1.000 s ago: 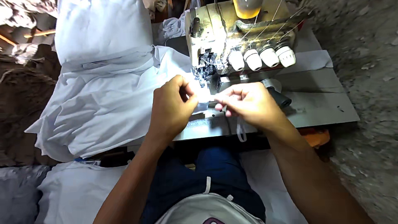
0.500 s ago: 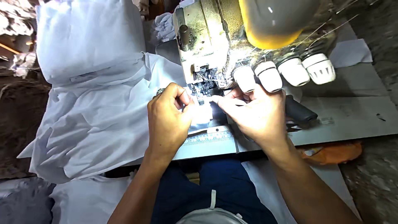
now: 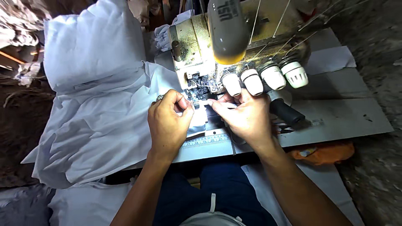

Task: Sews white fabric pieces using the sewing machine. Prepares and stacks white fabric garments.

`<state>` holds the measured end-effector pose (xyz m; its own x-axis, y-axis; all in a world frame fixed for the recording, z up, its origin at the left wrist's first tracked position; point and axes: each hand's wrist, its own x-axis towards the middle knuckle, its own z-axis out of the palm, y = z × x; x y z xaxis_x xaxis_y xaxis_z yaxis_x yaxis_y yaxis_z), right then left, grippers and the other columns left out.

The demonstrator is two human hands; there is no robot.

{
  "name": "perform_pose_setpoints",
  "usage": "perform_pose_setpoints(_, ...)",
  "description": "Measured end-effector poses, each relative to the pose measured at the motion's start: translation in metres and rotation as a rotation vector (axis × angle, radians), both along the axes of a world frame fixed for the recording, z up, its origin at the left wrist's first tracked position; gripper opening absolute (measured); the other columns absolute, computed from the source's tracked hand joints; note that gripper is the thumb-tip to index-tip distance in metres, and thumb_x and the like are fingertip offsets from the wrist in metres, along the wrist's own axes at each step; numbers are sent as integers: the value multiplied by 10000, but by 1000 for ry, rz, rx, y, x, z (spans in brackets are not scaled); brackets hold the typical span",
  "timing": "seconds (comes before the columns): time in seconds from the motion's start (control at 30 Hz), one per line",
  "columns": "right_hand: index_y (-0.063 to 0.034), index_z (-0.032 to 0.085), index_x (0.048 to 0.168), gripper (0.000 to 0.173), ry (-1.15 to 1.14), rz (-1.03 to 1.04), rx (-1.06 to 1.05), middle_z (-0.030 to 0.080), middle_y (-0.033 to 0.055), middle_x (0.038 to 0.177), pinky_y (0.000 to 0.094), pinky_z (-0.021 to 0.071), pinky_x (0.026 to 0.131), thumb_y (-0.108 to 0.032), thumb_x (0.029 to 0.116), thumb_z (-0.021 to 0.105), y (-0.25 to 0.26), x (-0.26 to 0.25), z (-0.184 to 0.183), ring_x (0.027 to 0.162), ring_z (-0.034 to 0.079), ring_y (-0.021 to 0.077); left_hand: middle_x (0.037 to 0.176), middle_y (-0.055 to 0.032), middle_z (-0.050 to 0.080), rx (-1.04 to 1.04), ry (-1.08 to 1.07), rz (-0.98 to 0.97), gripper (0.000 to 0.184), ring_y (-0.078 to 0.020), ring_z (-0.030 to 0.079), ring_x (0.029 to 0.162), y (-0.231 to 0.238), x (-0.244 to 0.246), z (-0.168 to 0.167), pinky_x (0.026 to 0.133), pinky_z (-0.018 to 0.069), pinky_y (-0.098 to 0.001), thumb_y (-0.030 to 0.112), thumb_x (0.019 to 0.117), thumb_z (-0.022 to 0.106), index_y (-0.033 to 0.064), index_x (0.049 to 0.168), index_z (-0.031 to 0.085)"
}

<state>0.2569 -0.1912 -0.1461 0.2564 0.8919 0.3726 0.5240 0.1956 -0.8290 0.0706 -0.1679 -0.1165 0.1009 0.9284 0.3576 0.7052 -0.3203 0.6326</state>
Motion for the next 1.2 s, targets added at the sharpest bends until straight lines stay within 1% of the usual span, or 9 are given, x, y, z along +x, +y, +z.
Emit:
perform_pose_setpoints(0.2,-138,703,876,175,-96,-59,-9,689,-54,767,247,536,588,-263,849,823,-6,-5,4,658,634,18,741,53,617,73,61,-42,121,-110,574,675,-3,-2,-2,628,450,-361,149,854,727,173,832,611)
perform_pose_setpoints(0.27,-125,742,994,214,-218,-103,38,751,-11,920,328,581,731,-288,875,814,-25,-3,9,829,706,90,866,25,679,85,57,-83,71,-116,637,781,-16,-10,0,686,512,-359,128,904,692,140,968,665)
perform_pose_setpoints(0.37,-76,737,1116,329,-270,-149,144,718,70,1122,408,525,947,-308,892,800,-63,-7,13,1094,650,221,1072,-18,720,124,-55,-104,136,-114,666,1031,-49,-31,1,892,551,-336,100,946,656,79,1078,682)
perform_pose_setpoints(0.47,-48,693,1170,382,-44,2,2,742,53,1067,297,614,838,-255,875,816,-76,-33,-13,976,716,113,1053,-7,734,93,-152,-134,112,-89,675,1005,-78,-41,-21,870,555,-293,92,927,665,83,1038,673)
perform_pose_setpoints(0.63,-77,644,1249,390,293,184,-225,755,30,833,265,617,579,-41,885,780,-78,-35,-18,656,721,114,1061,-56,728,109,-198,-228,120,-139,681,1023,-103,-46,-25,904,570,-329,11,934,610,25,1019,694)
perform_pose_setpoints(0.7,-48,641,1173,347,451,246,-277,752,51,809,289,648,608,24,863,778,-81,-30,-12,659,740,148,1091,-64,719,152,-134,-181,147,-162,663,1058,-108,-44,-27,922,551,-348,43,918,660,32,1063,686)
perform_pose_setpoints(0.83,-26,593,1076,314,721,288,-390,749,102,798,323,655,652,84,842,771,-83,-27,-4,675,751,191,1319,-119,605,237,147,-182,440,-308,540,1229,-96,-25,-42,1011,392,-533,192,841,779,117,1260,666)
perform_pose_setpoints(1.0,-13,586,1147,303,805,330,-444,739,129,807,323,657,683,85,892,718,-85,-24,7,691,754,205,997,-61,702,392,112,-165,79,-225,596,953,-85,-10,-48,871,397,-427,131,898,725,128,956,777)
perform_pose_setpoints(1.2,-31,638,1195,271,687,250,-406,753,106,811,327,664,676,-45,939,726,-83,-25,3,691,758,199,918,-16,703,384,52,-170,42,-174,592,930,-90,-12,-52,887,398,-391,117,875,754,136,856,786)
